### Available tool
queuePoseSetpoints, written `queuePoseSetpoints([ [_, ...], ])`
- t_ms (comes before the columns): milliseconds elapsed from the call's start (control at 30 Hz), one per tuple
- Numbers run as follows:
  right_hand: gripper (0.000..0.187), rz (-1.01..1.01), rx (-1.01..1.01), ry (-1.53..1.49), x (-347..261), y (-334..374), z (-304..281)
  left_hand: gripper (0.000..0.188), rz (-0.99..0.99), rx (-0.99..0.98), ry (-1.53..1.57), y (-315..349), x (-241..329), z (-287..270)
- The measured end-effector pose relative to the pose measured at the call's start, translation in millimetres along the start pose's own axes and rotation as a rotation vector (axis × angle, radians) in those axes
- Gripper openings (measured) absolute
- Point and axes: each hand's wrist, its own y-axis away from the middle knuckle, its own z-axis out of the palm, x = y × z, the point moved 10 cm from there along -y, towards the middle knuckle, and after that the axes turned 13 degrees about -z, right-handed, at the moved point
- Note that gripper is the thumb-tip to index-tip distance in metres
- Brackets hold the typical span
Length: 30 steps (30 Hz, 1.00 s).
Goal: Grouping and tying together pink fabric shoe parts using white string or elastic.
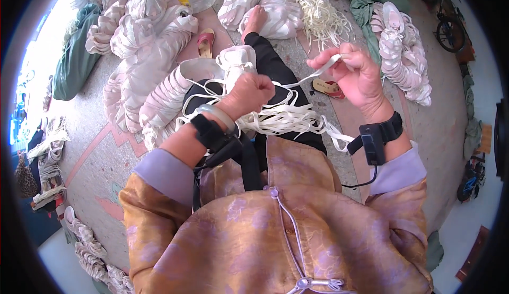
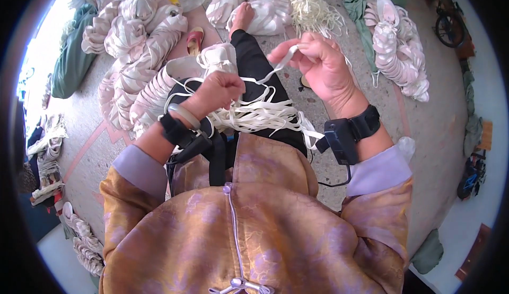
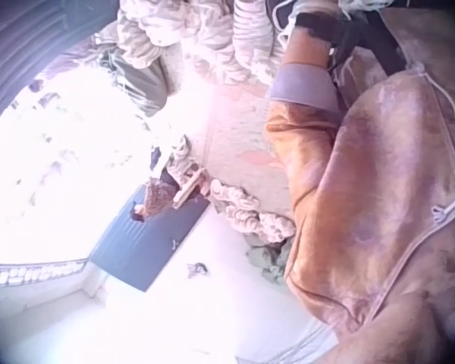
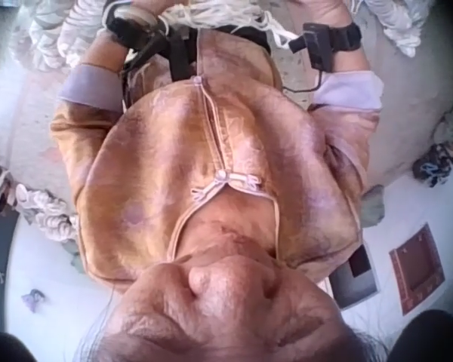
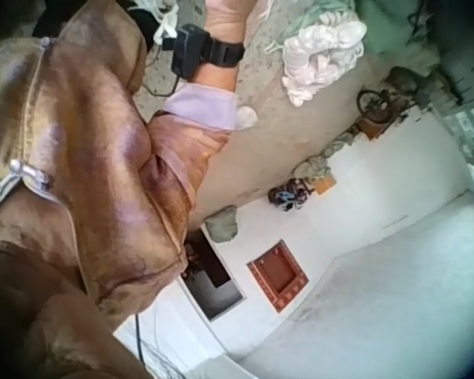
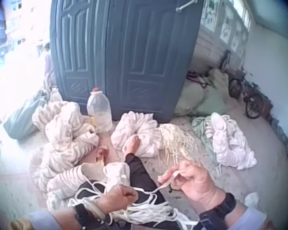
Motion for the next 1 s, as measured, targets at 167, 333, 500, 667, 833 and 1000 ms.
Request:
queuePoseSetpoints([
  [167, 0.021, 0.097, 0.239, 0.103, 16, 14, -36, 0.019, 0.076, 0.231, -0.641, -22, 3, 29],
  [333, 0.021, 0.097, 0.309, 0.012, 18, 19, -45, 0.018, 0.165, 0.261, -0.726, -38, 6, 54],
  [500, 0.022, 0.136, 0.351, -0.038, 27, 23, -64, 0.010, 0.099, 0.237, -0.688, -49, -9, 57],
  [667, 0.022, 0.186, 0.326, 0.132, 32, 28, -74, 0.010, 0.288, 0.271, -0.253, -19, 39, 28],
  [833, 0.019, 0.170, 0.182, 0.347, 43, 21, -38, 0.009, 0.437, 0.183, 0.210, 13, 73, 11],
  [1000, 0.022, 0.027, 0.001, 0.383, 35, 11, 0, 0.015, 0.266, -0.172, 0.616, 19, 79, 29],
])
